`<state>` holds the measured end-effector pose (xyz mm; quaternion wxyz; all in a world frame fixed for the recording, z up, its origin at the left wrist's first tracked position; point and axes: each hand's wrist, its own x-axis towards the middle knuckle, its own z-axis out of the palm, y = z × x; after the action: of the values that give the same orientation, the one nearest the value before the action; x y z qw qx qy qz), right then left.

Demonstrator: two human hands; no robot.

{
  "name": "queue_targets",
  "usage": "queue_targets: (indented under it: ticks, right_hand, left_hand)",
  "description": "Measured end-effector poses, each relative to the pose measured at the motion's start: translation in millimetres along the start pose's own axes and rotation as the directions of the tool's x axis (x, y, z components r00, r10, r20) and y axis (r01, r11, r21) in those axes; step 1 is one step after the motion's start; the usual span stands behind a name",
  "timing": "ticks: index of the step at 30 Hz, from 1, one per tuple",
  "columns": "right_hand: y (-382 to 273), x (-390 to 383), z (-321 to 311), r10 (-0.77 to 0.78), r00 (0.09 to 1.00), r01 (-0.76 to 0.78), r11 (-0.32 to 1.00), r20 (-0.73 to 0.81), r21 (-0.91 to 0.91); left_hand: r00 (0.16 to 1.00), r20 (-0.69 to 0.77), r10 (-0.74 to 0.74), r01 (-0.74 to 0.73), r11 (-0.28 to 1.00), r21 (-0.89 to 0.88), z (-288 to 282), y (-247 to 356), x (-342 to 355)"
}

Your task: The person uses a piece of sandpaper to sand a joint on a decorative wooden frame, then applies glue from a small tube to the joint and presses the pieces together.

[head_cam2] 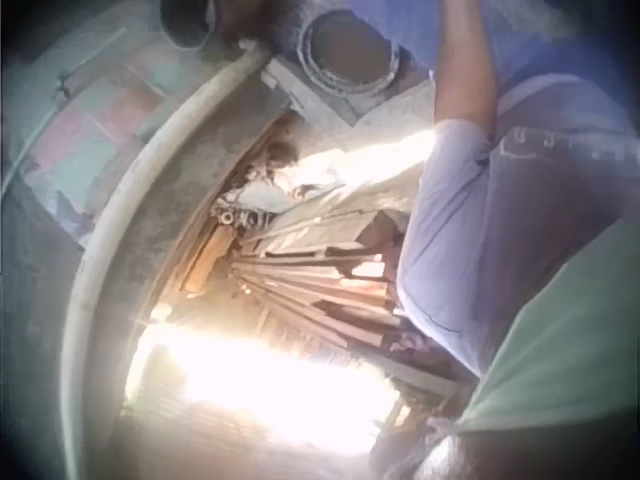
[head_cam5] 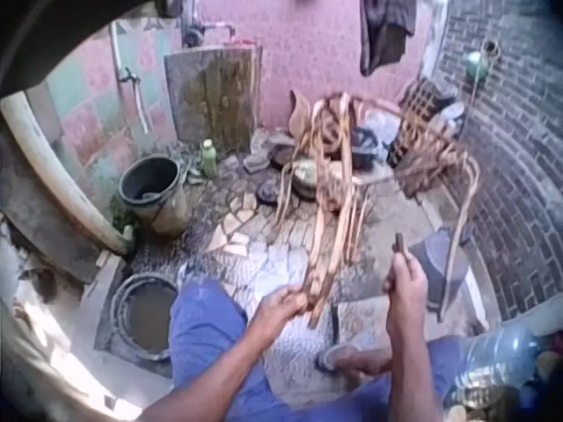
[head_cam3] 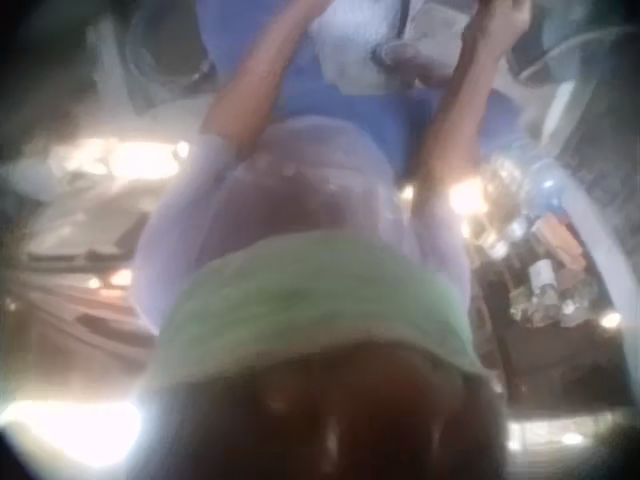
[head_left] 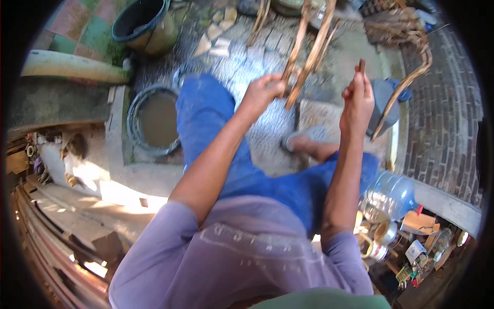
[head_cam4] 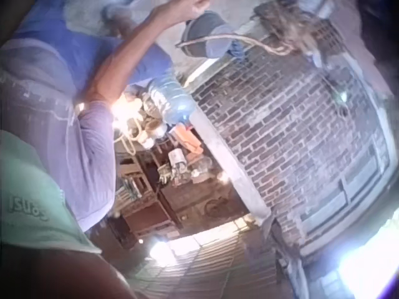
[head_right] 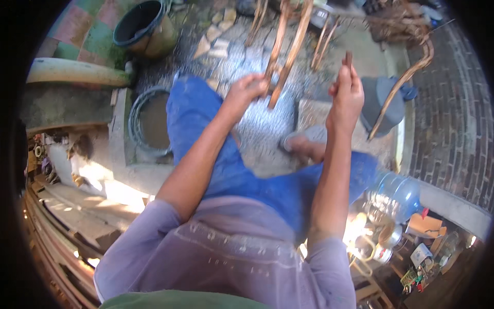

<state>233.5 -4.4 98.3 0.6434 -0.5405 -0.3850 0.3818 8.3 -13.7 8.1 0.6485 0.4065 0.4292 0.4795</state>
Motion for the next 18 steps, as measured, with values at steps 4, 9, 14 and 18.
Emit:
queue_targets:
  ticks: [4, 9, 14, 18]
  right_hand:
    - [-50, 40, -7, -0.463, 0.876, 0.335, 0.787, -0.137, -0.518]
    - [-52, 98, -88, -0.789, 0.615, 0.218, 0.153, 0.014, -0.964]
    - [21, 101, -164, -0.44, 0.875, 0.052, 0.501, -0.203, -0.864]
    - [47, 97, -176, -0.351, 0.9, 0.11, 0.756, -0.257, -0.646]
  left_hand:
    - [1.0, 0.016, -0.006, 0.008, 0.995, -0.103, -8, -7, -5]
    - [0.999, 0.013, 0.038, -0.036, 0.994, -0.099, -2, -1, -1]
    - [0.999, 0.033, 0.04, -0.036, 0.995, -0.093, -3, -5, -3]
    - [0.999, 0.045, 0.021, -0.017, 0.996, -0.083, -7, -4, -6]
